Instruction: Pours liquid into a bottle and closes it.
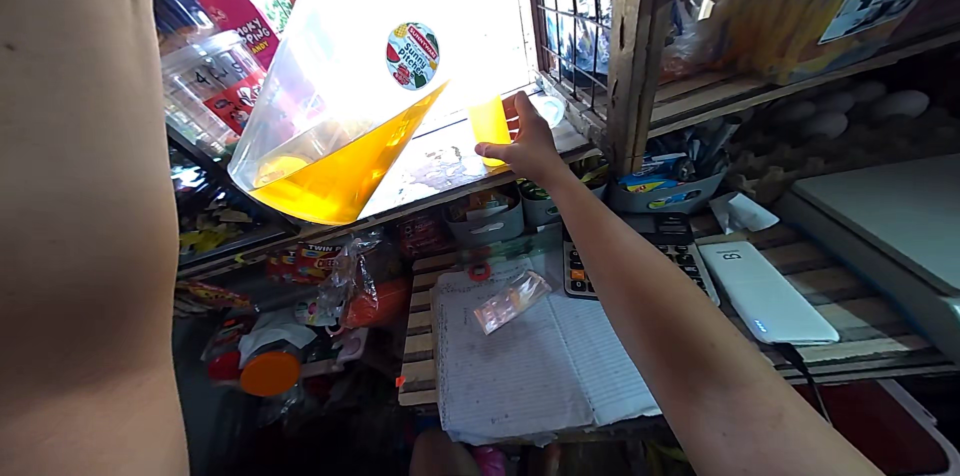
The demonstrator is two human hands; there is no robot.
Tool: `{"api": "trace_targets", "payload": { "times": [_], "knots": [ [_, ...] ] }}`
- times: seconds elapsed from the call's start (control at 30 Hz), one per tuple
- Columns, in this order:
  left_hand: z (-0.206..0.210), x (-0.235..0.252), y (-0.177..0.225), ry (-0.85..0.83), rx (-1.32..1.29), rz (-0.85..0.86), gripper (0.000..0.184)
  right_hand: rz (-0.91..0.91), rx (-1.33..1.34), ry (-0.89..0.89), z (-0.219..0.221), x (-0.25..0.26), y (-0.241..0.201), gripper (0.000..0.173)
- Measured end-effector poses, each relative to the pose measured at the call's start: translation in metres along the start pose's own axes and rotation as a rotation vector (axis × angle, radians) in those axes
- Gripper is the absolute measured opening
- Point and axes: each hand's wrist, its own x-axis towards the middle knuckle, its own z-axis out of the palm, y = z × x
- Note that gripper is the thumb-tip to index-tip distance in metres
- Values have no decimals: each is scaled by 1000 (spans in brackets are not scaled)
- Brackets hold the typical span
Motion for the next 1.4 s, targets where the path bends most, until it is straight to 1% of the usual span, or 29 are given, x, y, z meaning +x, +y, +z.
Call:
{"api": "trace_targets", "payload": {
  "times": [0.17, 0.27, 0.37, 0.53, 0.67, 0.77, 0.8, 0.93, 0.97, 1.03, 1.13, 1.17, 1.23, 1.3, 1.4],
  "knots": [
    [-3, 0, -6, -205, -80, 217, 34, -4, 3, -2, 0, 0, 1, 71],
    [-2, 0, -6, -235, -77, 264, 36, -6, 2, -4, 0, 0, 0, 69],
    [-3, 0, -5, -239, -87, 236, 37, -6, -6, -2, 0, 0, -1, 69],
    [-4, 0, -6, -262, -104, 248, 36, 0, -7, -4, -1, 0, -1, 70],
    [-3, 0, -7, -218, -89, 221, 39, -3, -15, -3, 0, 0, -1, 70],
    [1, 1, -11, -168, -76, 233, 34, -7, 3, 2, 0, 0, -1, 68],
    [0, 0, -10, -159, -64, 221, 34, -7, 7, 2, 0, 0, -1, 68],
    [-1, -1, -4, -82, -53, 68, 38, -7, 0, 5, 0, 0, 0, 68],
    [-1, -1, -3, -81, -56, 52, 38, -8, -1, 3, 0, 0, 0, 69],
    [-1, -1, -4, -106, -60, 87, 38, -10, -4, 0, 0, 0, 0, 68],
    [-1, 1, -11, -187, -24, 246, 32, -3, 5, -1, 0, 0, 0, 68],
    [-2, 1, -11, -182, -28, 249, 32, -2, 9, 1, 0, 0, 0, 68],
    [-4, -1, -7, -141, -15, 176, 34, -3, 5, 4, 0, 1, 0, 69],
    [-3, -1, -4, -114, -64, 120, 36, -6, 2, 3, 0, 1, 0, 69],
    [-3, 0, -4, -138, -136, 113, 38, -10, 4, 4, 0, 0, 0, 69]
  ]
}}
